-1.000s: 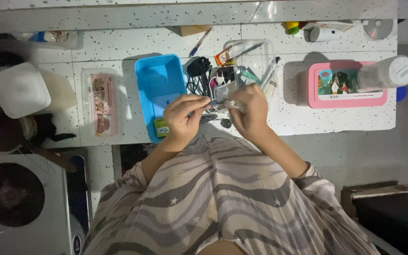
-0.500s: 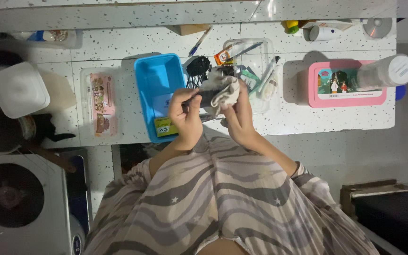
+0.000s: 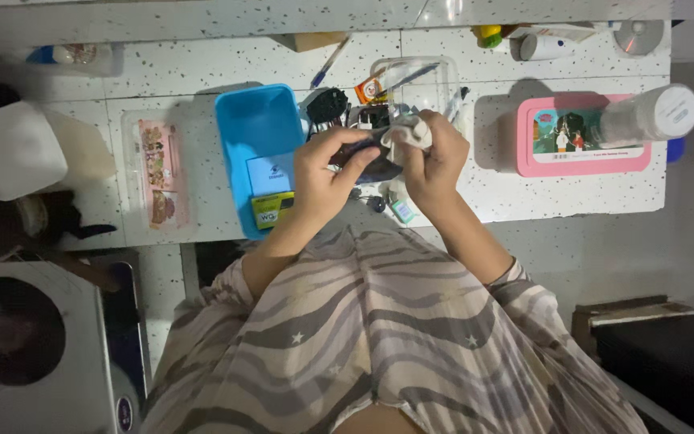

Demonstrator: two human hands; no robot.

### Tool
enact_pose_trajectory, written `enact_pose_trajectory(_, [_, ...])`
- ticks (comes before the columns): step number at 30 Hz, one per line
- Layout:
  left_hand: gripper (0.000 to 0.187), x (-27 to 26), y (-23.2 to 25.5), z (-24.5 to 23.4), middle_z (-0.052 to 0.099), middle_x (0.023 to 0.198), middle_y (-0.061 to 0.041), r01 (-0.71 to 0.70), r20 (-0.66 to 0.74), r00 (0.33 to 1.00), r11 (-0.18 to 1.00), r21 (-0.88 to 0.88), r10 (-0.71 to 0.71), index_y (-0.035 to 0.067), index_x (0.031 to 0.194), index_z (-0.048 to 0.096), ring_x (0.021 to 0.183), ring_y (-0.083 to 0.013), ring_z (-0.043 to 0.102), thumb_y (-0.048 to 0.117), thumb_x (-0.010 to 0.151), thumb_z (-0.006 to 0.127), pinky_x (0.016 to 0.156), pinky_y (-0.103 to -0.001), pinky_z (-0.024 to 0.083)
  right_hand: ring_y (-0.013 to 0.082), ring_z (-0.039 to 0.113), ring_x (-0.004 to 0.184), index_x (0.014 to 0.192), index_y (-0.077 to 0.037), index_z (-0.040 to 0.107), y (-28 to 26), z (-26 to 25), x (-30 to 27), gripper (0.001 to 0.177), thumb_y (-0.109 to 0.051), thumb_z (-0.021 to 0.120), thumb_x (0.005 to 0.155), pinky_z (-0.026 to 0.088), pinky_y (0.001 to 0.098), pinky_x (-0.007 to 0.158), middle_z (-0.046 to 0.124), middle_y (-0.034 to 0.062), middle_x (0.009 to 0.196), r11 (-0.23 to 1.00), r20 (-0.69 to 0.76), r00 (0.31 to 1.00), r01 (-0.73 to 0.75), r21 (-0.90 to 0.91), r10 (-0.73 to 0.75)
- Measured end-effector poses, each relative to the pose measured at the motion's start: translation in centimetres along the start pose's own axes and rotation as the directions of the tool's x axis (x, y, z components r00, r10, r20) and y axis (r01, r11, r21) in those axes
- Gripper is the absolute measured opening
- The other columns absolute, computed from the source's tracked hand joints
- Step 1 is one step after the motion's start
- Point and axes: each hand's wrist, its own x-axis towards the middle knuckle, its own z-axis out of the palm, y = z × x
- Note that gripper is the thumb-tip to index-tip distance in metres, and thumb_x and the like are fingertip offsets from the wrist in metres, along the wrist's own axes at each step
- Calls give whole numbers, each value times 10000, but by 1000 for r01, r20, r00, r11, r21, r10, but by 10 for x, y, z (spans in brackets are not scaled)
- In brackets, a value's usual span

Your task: The person wipes several small items with a cloth and places them into a blue plastic container. Items handled include a blue card, a black rectangular object, a yellow packet, a foil-wrapped item, and a white box. The person uses a cloth to wipe each item before placing it in the container.

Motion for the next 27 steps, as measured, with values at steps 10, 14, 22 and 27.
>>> enact_pose_trajectory(10, [173, -8, -11, 33, 724, 954, -60, 108, -269, 957, 994, -4, -106, 18, 1104, 725, 803, -110, 648, 119, 980, 791, 703, -254, 510, 114, 615, 1002, 1271, -17, 537, 14, -10, -18, 375, -82, 773, 988, 518, 264, 910, 649, 57, 1117, 890, 132, 962, -272, 366, 240])
enact_pose_trajectory(14, [185, -24, -34, 50, 700, 919, -11, 268, -315, 898, 950, -159, -307, 3, 1105, 730, 780, -46, 581, 135, 987, 782, 673, -221, 471, 114, 670, 996, 1286, -17, 480, 28, -24, -24, 505, -123, 818, 927, 543, 264, 855, 678, 82, 1084, 878, 244, 927, -353, 322, 283])
enact_pose_trajectory(22, [180, -49, -64, 65, 697, 969, 6, 241, -353, 870, 922, -304, -343, -2, 1119, 700, 816, -38, 586, 138, 1015, 745, 706, -201, 477, 387, 688, 1037, 1282, 15, 514, 65, -59, -41, 433, -26, 760, 929, 546, 441, 865, 679, 221, 1178, 968, 311, 947, 2, -252, 79])
enact_pose_trajectory(27, [162, -56, -69, 59, 647, 887, 15, 284, -441, 839, 948, -146, -319, -15, 1103, 709, 759, -35, 526, 111, 1015, 760, 648, -202, 421, 430, 599, 1073, 1300, 6, 550, 94, -67, -43, 436, -87, 733, 916, 477, 528, 905, 640, 215, 1172, 877, 374, 900, -20, -479, 225])
